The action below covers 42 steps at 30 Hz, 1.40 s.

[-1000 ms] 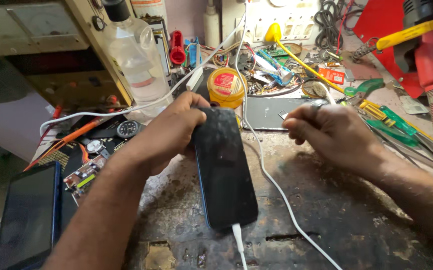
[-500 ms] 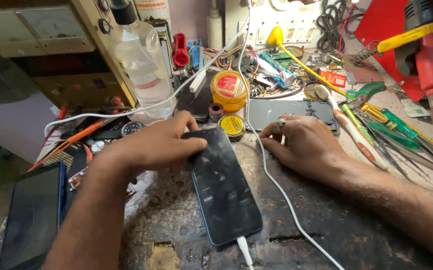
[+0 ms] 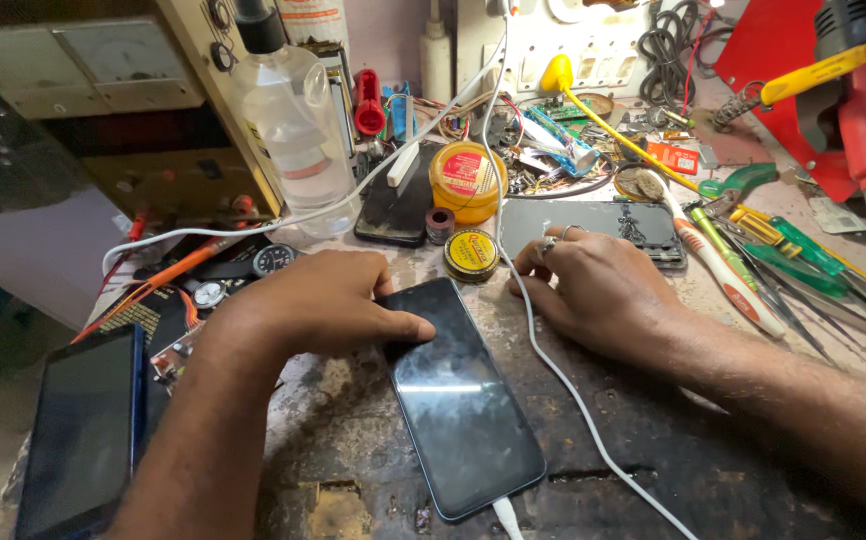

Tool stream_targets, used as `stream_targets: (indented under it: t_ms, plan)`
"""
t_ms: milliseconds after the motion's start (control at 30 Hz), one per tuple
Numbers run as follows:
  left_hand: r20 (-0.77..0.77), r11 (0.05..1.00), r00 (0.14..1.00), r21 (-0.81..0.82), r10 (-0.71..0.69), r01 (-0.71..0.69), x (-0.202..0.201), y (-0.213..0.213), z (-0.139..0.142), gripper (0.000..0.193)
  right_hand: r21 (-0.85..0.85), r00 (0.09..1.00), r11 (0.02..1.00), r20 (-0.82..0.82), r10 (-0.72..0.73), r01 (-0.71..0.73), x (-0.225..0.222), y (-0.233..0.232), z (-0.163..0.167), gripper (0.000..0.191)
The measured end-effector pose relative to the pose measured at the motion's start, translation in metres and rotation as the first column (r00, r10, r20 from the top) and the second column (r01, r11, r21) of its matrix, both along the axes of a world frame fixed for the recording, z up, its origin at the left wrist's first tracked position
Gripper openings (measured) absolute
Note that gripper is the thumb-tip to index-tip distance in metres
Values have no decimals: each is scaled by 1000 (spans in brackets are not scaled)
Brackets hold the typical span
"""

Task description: The person reassembles a blue smartphone by placing the back cover over the internal components, pressing it into place, and connecting a charging cable. They then insert a SIM card into the tray and place it back into the phone, confirming the device powers on and charges.

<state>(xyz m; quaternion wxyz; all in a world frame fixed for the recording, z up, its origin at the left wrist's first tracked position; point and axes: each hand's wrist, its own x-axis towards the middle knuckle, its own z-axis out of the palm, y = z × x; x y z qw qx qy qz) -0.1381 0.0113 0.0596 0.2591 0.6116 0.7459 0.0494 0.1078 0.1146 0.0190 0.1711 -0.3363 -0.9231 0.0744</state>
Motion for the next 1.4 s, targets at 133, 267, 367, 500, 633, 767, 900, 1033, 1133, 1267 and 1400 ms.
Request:
stream_targets:
  t_ms: [133, 267, 367, 500, 633, 767, 900, 1033, 1133, 1267, 1400]
  plan:
    - [-83, 997, 996, 78, -17, 24, 0, 0, -3, 61, -6, 991, 999, 129, -44, 45, 12, -4, 6, 24]
    - [-130, 979, 987, 196, 90, -64, 3, 1, 1, 54, 4, 958, 997, 277, -72, 74, 29, -6, 12, 23]
    - [-62, 918, 995, 393, 78, -48, 21, 3, 4, 39, -99, 994, 991, 67, -82, 88, 38, -3, 17, 21]
    - [498, 820, 854, 545, -148, -176, 73, 11, -16, 27, -307, 949, 951, -309, -60, -40, 46, -8, 16, 14]
    - [861, 907, 464, 349, -211, -236, 90, 10, -36, 27, -289, 845, 929, -533, 45, -232, 50, -18, 12, 12]
    - [905, 921, 362, 319, -226, -224, 91, 8, -38, 28, -59, 853, 972, -494, 170, -228, 54, -22, 15, 9]
    - [917, 926, 303, 325, -258, -194, 93, 3, -37, 27, -8, 855, 975, -482, 191, -222, 55, -21, 17, 10]
    - [902, 913, 317, 363, -293, -188, 94, 1, -36, 27, -94, 822, 965, -548, 154, -244, 57, -20, 18, 11]
    - [872, 896, 378, 403, -312, -189, 93, 1, -33, 27, -136, 795, 945, -582, 167, -298, 59, -20, 19, 11]
    - [842, 879, 447, 427, -302, -211, 93, 0, -30, 26, -187, 801, 936, -583, 137, -297, 61, -20, 18, 13]
    - [851, 881, 430, 422, -303, -214, 94, 0, -31, 27, -191, 803, 935, -580, 138, -299, 61, -20, 18, 13]
